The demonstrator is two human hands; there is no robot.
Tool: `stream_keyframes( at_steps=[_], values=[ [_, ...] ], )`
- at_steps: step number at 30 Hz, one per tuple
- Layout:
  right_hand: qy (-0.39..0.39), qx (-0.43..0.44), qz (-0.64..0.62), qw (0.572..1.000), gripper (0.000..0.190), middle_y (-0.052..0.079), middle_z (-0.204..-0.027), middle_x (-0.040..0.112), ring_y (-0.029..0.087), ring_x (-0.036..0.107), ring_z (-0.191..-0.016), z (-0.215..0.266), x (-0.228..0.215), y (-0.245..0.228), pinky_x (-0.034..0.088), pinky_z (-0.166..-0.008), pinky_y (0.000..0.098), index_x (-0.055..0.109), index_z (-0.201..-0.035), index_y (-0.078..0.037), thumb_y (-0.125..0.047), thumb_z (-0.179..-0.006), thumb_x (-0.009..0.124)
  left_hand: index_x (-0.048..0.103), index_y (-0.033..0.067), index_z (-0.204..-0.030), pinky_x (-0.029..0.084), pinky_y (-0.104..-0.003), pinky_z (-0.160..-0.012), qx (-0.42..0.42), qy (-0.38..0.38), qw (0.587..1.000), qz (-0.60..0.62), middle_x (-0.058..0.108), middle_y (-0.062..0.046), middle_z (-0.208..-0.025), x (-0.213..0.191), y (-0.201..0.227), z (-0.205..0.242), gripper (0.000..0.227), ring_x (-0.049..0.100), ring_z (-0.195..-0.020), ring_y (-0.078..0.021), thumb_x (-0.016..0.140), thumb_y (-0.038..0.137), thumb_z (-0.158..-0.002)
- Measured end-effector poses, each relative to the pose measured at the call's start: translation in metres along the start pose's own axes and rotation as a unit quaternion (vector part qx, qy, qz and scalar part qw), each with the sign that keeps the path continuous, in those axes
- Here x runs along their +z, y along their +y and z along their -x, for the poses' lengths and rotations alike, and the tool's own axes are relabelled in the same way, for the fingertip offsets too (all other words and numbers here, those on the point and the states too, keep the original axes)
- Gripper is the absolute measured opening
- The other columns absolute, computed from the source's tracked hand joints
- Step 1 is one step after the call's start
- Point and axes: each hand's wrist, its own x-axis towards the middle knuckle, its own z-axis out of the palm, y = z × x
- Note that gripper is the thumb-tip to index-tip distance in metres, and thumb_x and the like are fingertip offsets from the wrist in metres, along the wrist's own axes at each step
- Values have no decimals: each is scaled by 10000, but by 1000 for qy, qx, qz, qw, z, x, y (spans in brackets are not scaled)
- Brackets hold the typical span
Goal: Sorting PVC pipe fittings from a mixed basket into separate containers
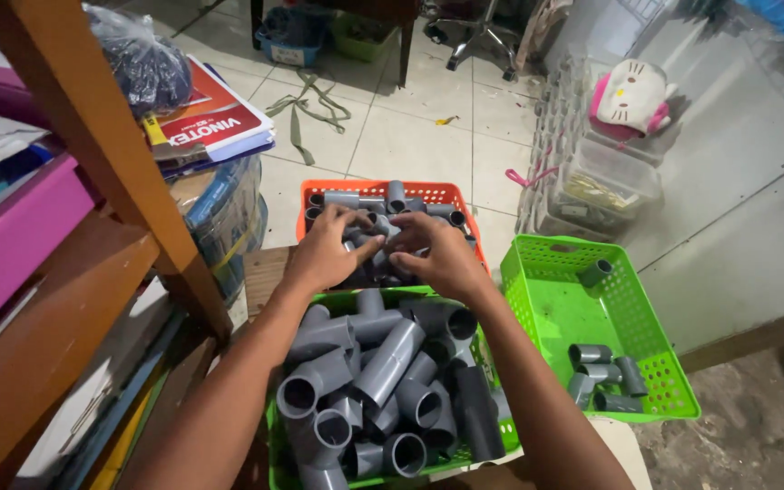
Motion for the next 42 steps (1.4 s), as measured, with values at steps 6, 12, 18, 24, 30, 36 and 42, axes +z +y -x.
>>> stream_keyframes(
  at_steps=[6, 12, 18, 24, 30, 36, 42],
  values=[
    [143, 8, -33, 989, 415, 115, -1040, 787, 294, 752, -1000, 30, -58, 48, 573, -875, 417, 675, -1302, -172, -153, -893, 742, 682, 226, -1093, 503, -507, -1018, 0, 16, 999, -34, 596, -78, -1187, 12, -18, -9, 336, 589, -1220, -340, 746, 463, -864],
    [331, 155, 102, 925, 281, 99, -1084, 746, 295, 710, -1005, 87, -140, 219, 542, -917, 437, 723, -1260, -168, -266, -996, 735, 688, 239, -1082, 527, -486, -981, -7, 33, 998, -44, 610, -52, -1166, 14, -20, -6, 328, 615, -1177, -313, 743, 457, -844],
    [231, 276, 277, 891, 548, 198, -1311, 628, 448, 642, -1161, 107, -160, 316, 513, -1001, 555, 606, -1436, -135, -350, -941, 699, 686, 251, -1086, 533, -466, -973, -20, 36, 997, -58, 615, -26, -1167, 15, -17, -6, 340, 621, -1176, -277, 738, 475, -835],
    [203, 238, 337, 888, 667, 236, -1398, 471, 510, 631, -1170, 108, -141, 362, 562, -945, 590, 564, -1465, -42, -220, -858, 778, 687, 241, -1081, 531, -466, -968, 7, 53, 997, -56, 618, -42, -1136, 18, -24, -8, 346, 633, -1149, -302, 743, 466, -824],
    [231, 263, 372, 859, 409, 197, -1085, 615, 465, 729, -927, 110, -145, 359, 623, -787, 550, 730, -1177, -49, -242, -826, 812, 680, 221, -1086, 534, -487, -955, 29, 63, 996, -54, 621, -66, -1122, 17, -22, -6, 346, 641, -1123, -334, 736, 445, -827],
    [406, 135, 74, 901, 279, 231, -969, 722, 326, 699, -831, 90, -115, 170, 584, -698, 426, 707, -1188, -5, -262, -1087, 746, 686, 220, -1063, 554, -466, -890, 19, 65, 996, -54, 630, -56, -1097, 11, -17, -5, 291, 664, -1020, -303, 702, 435, -868],
    [285, 40, -132, 948, 354, 188, -956, 698, 214, 655, -727, 48, -71, 47, 552, -586, 303, 622, -1310, -22, -200, -1017, 712, 682, 182, -1085, 548, -501, -880, 30, 54, 997, -42, 624, -84, -1119, 5, -4, 1, 392, 653, -1022, -336, 751, 438, -796]
  ],
)
